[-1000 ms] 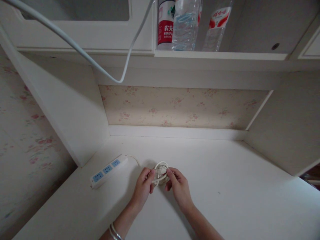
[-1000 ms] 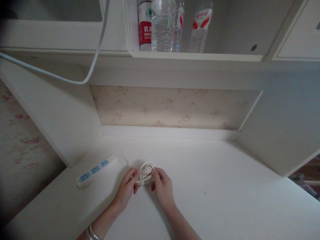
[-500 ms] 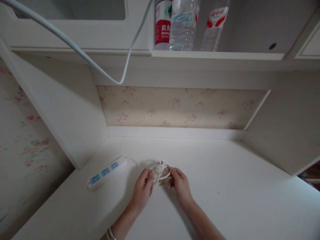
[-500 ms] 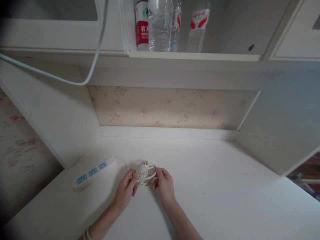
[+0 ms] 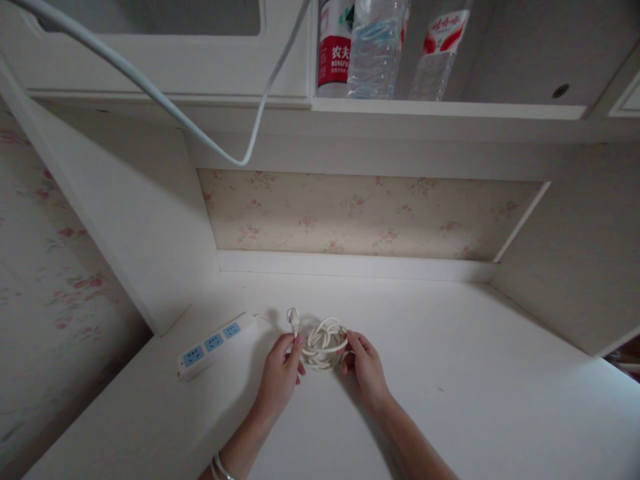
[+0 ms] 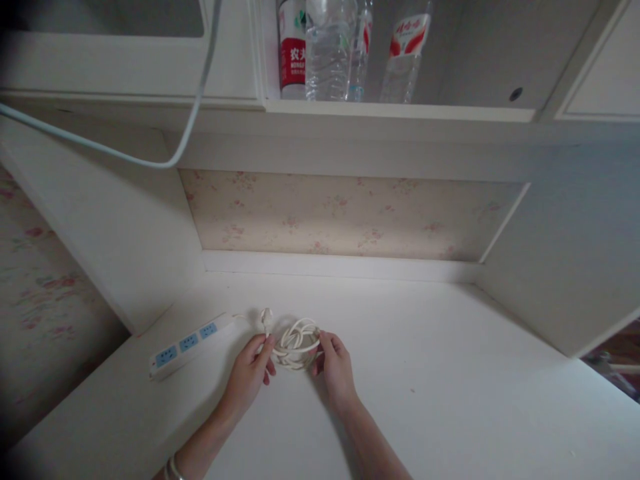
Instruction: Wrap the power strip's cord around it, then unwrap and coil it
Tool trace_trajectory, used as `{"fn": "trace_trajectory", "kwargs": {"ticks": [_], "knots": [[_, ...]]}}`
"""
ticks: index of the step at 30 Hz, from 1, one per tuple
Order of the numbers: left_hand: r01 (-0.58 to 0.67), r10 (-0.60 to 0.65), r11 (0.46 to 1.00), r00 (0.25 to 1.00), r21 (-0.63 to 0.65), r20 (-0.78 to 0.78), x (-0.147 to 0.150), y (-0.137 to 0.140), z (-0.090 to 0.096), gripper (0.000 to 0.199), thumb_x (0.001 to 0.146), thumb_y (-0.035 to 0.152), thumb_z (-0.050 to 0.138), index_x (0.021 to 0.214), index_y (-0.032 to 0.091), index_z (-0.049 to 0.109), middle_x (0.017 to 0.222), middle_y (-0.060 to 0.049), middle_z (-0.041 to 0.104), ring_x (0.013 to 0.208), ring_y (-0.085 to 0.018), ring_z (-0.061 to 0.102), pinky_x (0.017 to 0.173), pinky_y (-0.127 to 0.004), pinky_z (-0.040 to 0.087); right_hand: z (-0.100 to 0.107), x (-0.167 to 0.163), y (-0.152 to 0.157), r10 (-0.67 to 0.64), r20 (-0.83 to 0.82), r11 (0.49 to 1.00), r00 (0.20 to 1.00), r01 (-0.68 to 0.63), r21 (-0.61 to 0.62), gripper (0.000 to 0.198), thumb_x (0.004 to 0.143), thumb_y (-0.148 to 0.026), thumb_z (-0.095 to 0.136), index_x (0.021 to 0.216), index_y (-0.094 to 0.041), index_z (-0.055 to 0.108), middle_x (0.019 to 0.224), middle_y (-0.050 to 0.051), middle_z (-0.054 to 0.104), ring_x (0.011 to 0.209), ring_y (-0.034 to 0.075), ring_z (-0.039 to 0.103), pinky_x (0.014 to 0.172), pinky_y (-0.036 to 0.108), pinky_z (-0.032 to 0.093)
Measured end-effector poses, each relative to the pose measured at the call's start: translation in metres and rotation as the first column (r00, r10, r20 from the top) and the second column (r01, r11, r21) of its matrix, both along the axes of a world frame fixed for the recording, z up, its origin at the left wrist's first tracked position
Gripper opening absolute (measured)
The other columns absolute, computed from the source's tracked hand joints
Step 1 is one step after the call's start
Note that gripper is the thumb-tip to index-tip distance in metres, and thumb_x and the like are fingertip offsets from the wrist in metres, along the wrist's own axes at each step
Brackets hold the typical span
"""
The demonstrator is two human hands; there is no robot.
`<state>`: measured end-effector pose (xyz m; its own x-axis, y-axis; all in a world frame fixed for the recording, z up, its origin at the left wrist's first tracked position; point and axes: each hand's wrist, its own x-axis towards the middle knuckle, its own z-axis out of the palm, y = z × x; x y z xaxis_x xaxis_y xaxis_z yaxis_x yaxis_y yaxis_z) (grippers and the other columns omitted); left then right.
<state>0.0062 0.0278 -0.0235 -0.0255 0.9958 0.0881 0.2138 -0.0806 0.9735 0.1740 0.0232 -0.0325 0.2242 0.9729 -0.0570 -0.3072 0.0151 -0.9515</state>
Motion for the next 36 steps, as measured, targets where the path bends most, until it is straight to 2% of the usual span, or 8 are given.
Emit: {"fn": "trace_trajectory", "kwargs": {"ticks": [3,10,14,16,22,27,31,36], "knots": [[0.001,-0.002,0.999,1.0,-0.049,-0.021,-0.001,0.0,0.0,0.045,0.082,0.06,0.045,0.084,0.017,0.06,0.047,0.004,0.052,0.038,-0.011,0.046,0.036,-0.018,0.035,0.001,-0.002,-0.002,0.033,-0.002,0.999,0.999,-0.033,0.022,0.044,0.081,-0.059,0.053,0.077,-0.016,0.058,0.062,-0.001,0.057,0.039,0.007,0.042,0.036,0.02,0.033],[0.008,-0.008,1.0,0.999,-0.003,-0.033,-0.003,0.002,0.0,0.045,0.079,0.06,0.049,0.074,0.017,0.061,0.051,0.002,0.052,0.042,-0.011,0.048,0.038,-0.018,0.035,0.005,-0.013,-0.014,0.195,0.145,0.977,0.97,-0.205,0.056,0.047,0.081,-0.061,0.051,0.077,-0.015,0.06,0.072,0.002,0.061,0.042,0.007,0.046,0.04,0.021,0.037],[0.02,-0.021,1.0,0.999,-0.005,-0.049,-0.004,0.003,-0.002,0.046,0.081,0.06,0.046,0.077,0.017,0.062,0.051,0.002,0.051,0.043,-0.011,0.048,0.04,-0.019,0.035,-0.001,-0.018,-0.019,0.271,0.195,0.959,0.943,-0.283,0.035,0.037,0.077,-0.054,0.062,0.087,-0.018,0.058,0.053,-0.005,0.052,0.044,0.008,0.046,0.042,0.019,0.034],[0.028,-0.028,0.999,0.999,-0.018,-0.033,-0.004,0.003,-0.004,0.049,0.084,0.061,0.04,0.085,0.017,0.062,0.051,0.002,0.051,0.043,-0.012,0.047,0.04,-0.02,0.036,-0.003,-0.02,-0.018,0.276,0.168,0.959,0.946,-0.282,0.017,0.036,0.076,-0.051,0.063,0.092,-0.02,0.054,0.051,-0.007,0.05,0.043,0.008,0.046,0.041,0.019,0.032],[0.052,-0.052,0.998,0.999,-0.023,-0.015,-0.004,0.003,-0.008,0.049,0.085,0.06,0.038,0.091,0.016,0.061,0.052,0.003,0.049,0.043,-0.011,0.046,0.04,-0.02,0.035,0.002,-0.021,-0.015,0.246,0.008,0.965,0.969,-0.246,0.091,0.04,0.075,-0.05,0.066,0.098,-0.023,0.047,0.08,-0.004,0.062,0.039,0.006,0.049,0.04,0.021,0.036],[0.066,-0.066,0.998,0.995,0.005,-0.076,-0.006,0.005,-0.007,0.046,0.084,0.058,0.042,0.083,0.016,0.061,0.052,0.002,0.053,0.043,-0.011,0.048,0.041,-0.02,0.035,0.003,-0.018,-0.014,0.267,-0.106,0.962,0.958,-0.259,0.083,0.043,0.074,-0.044,0.07,0.104,-0.024,0.045,0.075,-0.006,0.059,0.039,0.005,0.047,0.04,0.018,0.031],[0.038,-0.035,0.999,0.992,0.022,-0.118,-0.005,0.003,-0.007,0.042,0.084,0.055,0.045,0.077,0.016,0.059,0.055,0.0,0.058,0.046,-0.013,0.053,0.045,-0.021,0.039,0.001,-0.017,-0.012,0.267,-0.119,0.961,0.956,-0.257,0.099,0.036,0.073,-0.04,0.072,0.094,-0.021,0.049,0.067,-0.007,0.057,0.04,0.003,0.04,0.039,0.017,0.025],[0.112,-0.105,0.991,0.99,0.076,-0.094,-0.001,-0.003,-0.008,0.033,0.082,0.049,0.053,0.09,0.017,0.054,0.072,-0.002,0.064,0.062,-0.015,0.059,0.056,-0.024,0.045,0.002,-0.015,-0.011,0.272,-0.154,0.961,0.95,-0.26,0.094,0.03,0.074,-0.038,0.072,0.084,-0.019,0.051,0.059,-0.007,0.053,0.04,0.002,0.035,0.039,0.016,0.02]]}}
